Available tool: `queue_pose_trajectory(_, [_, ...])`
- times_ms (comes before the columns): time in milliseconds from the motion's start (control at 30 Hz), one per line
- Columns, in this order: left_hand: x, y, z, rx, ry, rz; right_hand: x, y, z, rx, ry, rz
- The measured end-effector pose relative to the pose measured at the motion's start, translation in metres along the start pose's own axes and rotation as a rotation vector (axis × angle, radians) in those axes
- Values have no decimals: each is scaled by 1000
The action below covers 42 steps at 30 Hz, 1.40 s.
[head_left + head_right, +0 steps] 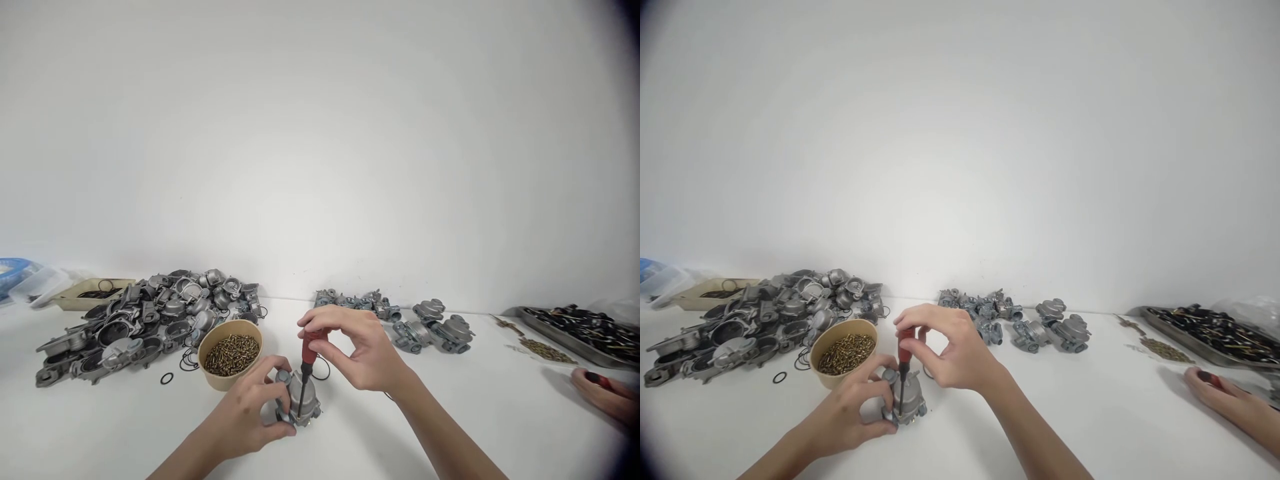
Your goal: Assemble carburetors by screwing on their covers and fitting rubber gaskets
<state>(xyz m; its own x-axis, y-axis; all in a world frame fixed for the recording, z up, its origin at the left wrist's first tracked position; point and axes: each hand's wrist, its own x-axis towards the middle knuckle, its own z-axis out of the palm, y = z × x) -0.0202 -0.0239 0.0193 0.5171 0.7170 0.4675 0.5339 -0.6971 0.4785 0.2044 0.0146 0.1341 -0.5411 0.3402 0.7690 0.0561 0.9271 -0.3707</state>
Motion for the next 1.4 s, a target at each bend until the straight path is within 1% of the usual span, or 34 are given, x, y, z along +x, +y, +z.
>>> queue_pose_trajectory(167, [0, -1, 0, -6, -25, -28, 0, 2, 3, -46, 46, -30])
queue_pose_trajectory(333, [-1, -3, 5, -3, 4, -28, 0, -1, 6, -73, 63, -35])
queue_pose_trajectory(467, [-3, -2, 8, 13, 25, -16, 0, -3, 8, -87, 112, -24])
queue_pose_trajectory(533, [-3, -1, 8, 12, 24, -14, 0, -4, 7, -69, 90, -28])
queue_pose_trajectory(667, [-1, 1, 7, 0, 7, -23, 0, -4, 1, 87, -85, -5])
queue_pose_trajectory(700, [-1, 1, 7, -2, 4, -27, -1, -4, 1, 116, -106, 8])
queue_pose_trajectory(767, [-1, 2, 7, -6, 0, -33, -1, -1, 1, 124, -89, 24])
queue_pose_trajectory(900, [-2, 1, 8, 3, -5, -36, -1, 2, 6, 7, 24, 38])
queue_pose_trajectory(967, [-2, 2, 8, 8, -3, -35, -1, 2, 7, -25, 52, 24])
queue_pose_trajectory(1067, [0, 4, 7, 2, -1, -32, -3, 2, 7, 71, -9, 16])
queue_pose_trajectory(1167, [2, 6, 6, 2, 5, -28, -3, 2, 6, 190, -45, 56])
queue_pose_trajectory(1233, [2, 7, 6, 4, 2, -28, -4, 3, 5, 183, -44, 63])
queue_pose_trajectory(1400, [2, 9, 7, 2, -7, -38, -4, 2, 3, 60, -93, 41])
